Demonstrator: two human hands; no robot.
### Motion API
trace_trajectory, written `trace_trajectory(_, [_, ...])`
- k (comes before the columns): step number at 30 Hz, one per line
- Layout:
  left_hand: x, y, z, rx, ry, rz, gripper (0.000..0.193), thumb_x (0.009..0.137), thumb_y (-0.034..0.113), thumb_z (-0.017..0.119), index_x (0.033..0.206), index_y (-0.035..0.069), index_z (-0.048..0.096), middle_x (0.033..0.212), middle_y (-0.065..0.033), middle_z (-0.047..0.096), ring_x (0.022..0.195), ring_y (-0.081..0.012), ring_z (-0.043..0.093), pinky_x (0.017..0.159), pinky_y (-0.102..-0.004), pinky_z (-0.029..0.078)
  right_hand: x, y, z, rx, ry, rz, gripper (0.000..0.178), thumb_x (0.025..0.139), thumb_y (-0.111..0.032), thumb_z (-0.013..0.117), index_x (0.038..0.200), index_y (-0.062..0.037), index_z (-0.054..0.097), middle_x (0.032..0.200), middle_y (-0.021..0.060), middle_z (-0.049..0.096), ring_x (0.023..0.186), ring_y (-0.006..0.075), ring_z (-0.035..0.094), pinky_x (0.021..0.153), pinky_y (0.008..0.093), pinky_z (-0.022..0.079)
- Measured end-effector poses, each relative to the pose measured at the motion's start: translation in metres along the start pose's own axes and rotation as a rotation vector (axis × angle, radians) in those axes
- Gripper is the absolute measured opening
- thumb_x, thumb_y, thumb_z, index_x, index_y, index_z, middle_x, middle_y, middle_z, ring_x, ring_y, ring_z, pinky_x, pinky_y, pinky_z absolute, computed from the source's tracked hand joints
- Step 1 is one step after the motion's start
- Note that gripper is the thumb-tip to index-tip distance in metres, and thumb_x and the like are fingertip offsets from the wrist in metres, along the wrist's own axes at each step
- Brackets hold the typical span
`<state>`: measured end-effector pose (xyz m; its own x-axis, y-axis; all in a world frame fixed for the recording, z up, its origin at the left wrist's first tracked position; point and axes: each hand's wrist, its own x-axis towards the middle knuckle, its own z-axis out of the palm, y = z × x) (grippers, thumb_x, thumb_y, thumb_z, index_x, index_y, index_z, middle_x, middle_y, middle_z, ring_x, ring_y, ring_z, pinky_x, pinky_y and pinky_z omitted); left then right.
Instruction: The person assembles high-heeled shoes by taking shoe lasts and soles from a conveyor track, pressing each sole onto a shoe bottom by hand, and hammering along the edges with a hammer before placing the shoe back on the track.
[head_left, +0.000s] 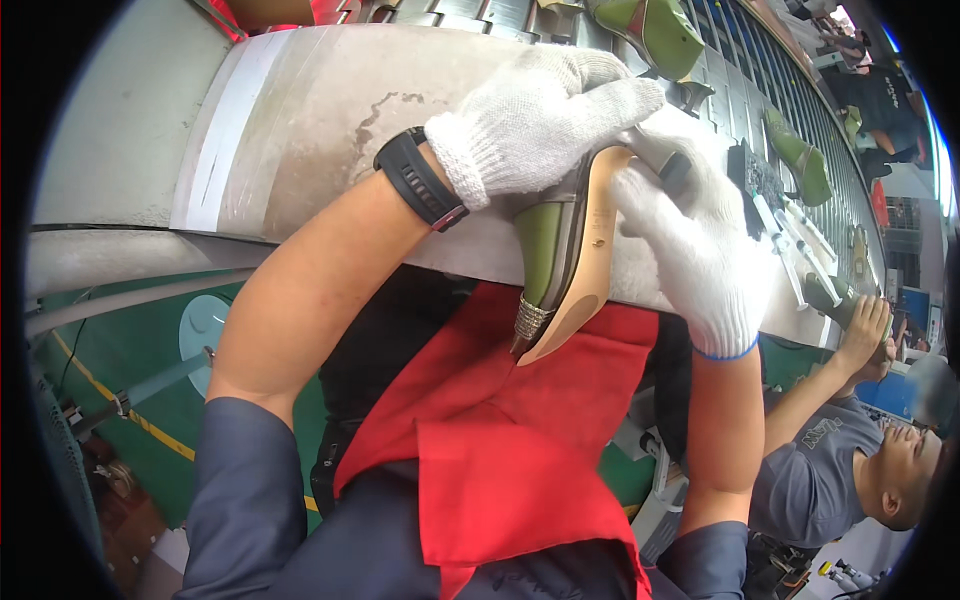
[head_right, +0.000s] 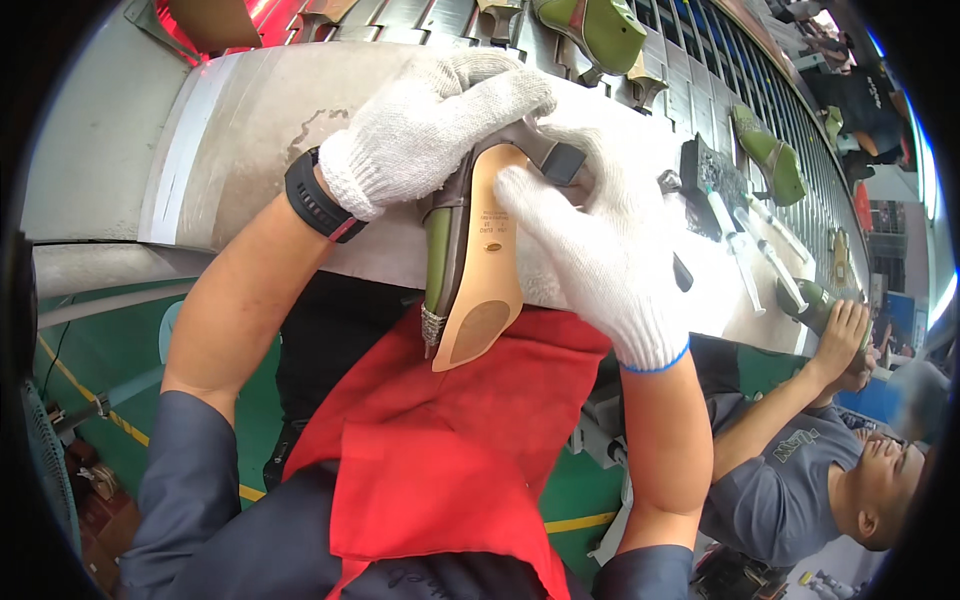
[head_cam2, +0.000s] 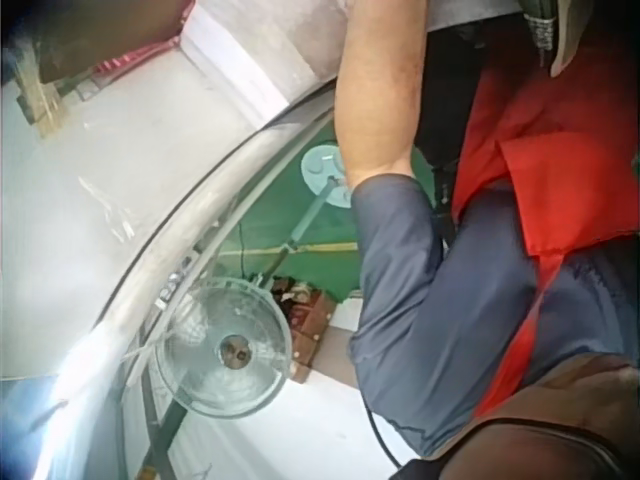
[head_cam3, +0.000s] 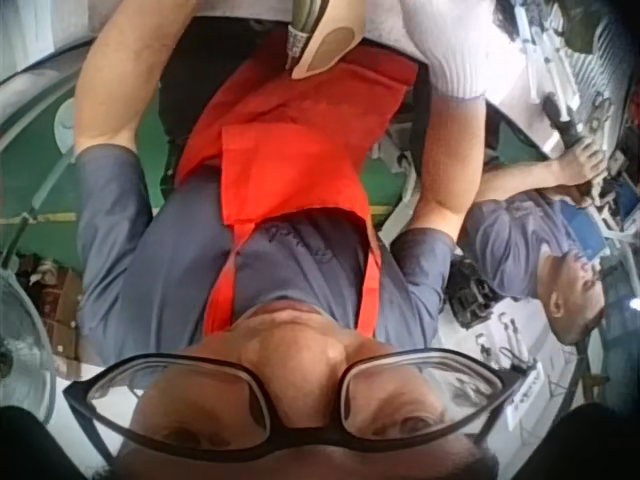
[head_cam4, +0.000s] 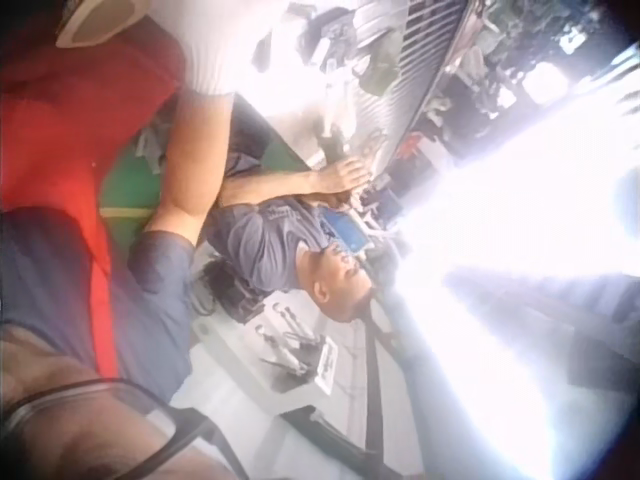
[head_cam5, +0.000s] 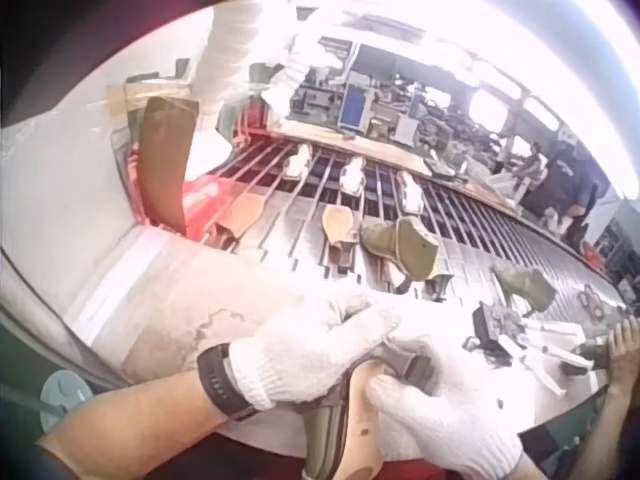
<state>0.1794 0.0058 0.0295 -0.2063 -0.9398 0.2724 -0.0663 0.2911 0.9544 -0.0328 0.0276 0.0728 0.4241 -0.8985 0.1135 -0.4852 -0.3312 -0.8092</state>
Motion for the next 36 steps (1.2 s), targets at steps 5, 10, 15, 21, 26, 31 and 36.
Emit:
trace_trajectory(5, [-0.001, 0.002, -0.002, -0.071, -0.001, -0.018, 0.034, 0.113, 0.03, 0.065, 0.12, 0.0, 0.078, 0.106, -0.0041, 0.078, 0.094, -0.0097, 0.07, 0.086, -0.0285, 0.057, 0.018, 0.006, 0.009, -0.013, 0.022, -0.066, 0.041, 0.097, -0.022, 0.083, 0.131, -0.0005, 0.073, 0.127, 0.0102, 0.075, 0.109, 0.0145, 0.071, 0.091, 0.0319, 0.059])
trace_trajectory(10, [0.003, -0.005, 0.006, -0.221, 0.025, -0.029, 0.033, 0.112, 0.029, 0.066, 0.121, 0.0, 0.078, 0.104, -0.0043, 0.079, 0.094, -0.0094, 0.071, 0.086, -0.0291, 0.058, 0.025, -0.009, 0.016, 0.158, -0.091, -0.015, 0.038, 0.096, -0.017, 0.082, 0.129, 0.0013, 0.074, 0.112, 0.0063, 0.077, 0.1, 0.0122, 0.07, 0.089, 0.0305, 0.058])
trace_trajectory(15, [0.0, -0.008, 0.001, -0.137, 0.051, -0.033, 0.033, 0.11, 0.028, 0.067, 0.12, -0.001, 0.078, 0.104, -0.0057, 0.079, 0.096, -0.01, 0.071, 0.088, -0.0295, 0.058, 0.021, -0.004, 0.022, 0.227, -0.052, 0.084, 0.039, 0.093, -0.015, 0.086, 0.123, 0.0052, 0.072, 0.111, 0.01, 0.077, 0.098, 0.0148, 0.072, 0.088, 0.0318, 0.06])
trace_trajectory(21, [0.002, -0.005, 0.003, -0.063, 0.12, -0.024, 0.031, 0.11, 0.027, 0.067, 0.118, -0.001, 0.079, 0.102, -0.0054, 0.079, 0.095, -0.0105, 0.071, 0.087, -0.0304, 0.057, 0.007, 0.003, 0.036, 0.412, 0.02, 0.215, 0.045, 0.094, -0.01, 0.085, 0.131, 0.0058, 0.066, 0.116, 0.011, 0.073, 0.1, 0.0171, 0.072, 0.086, 0.0345, 0.062])
trace_trajectory(26, [0.0, -0.007, 0.006, -0.112, 0.102, -0.005, 0.032, 0.111, 0.027, 0.066, 0.117, -0.002, 0.079, 0.103, -0.0057, 0.079, 0.096, -0.0104, 0.07, 0.087, -0.0299, 0.057, 0.0, 0.003, 0.039, 0.501, 0.036, 0.174, 0.051, 0.094, -0.012, 0.087, 0.136, 0.0063, 0.064, 0.124, 0.0156, 0.073, 0.105, 0.0206, 0.075, 0.089, 0.0345, 0.063])
trace_trajectory(31, [0.005, -0.011, 0.006, -0.078, 0.106, 0.021, 0.034, 0.114, 0.027, 0.062, 0.119, -0.002, 0.079, 0.105, -0.0065, 0.079, 0.097, -0.0109, 0.071, 0.087, -0.029, 0.057, 0.006, -0.004, 0.03, 0.365, -0.023, 0.228, 0.068, 0.089, -0.015, 0.09, 0.145, 0.0079, 0.059, 0.128, 0.0144, 0.073, 0.111, 0.0219, 0.074, 0.096, 0.0371, 0.061])
trace_trajectory(36, [0.002, -0.004, 0.001, -0.028, 0.08, 0.0, 0.035, 0.111, 0.028, 0.065, 0.121, -0.003, 0.078, 0.107, -0.008, 0.079, 0.101, -0.0127, 0.071, 0.09, -0.0297, 0.057, -0.014, -0.005, 0.034, 0.697, -0.098, 0.201, 0.071, 0.087, -0.016, 0.092, 0.146, 0.0073, 0.058, 0.125, 0.0116, 0.073, 0.111, 0.0202, 0.073, 0.096, 0.0349, 0.061])
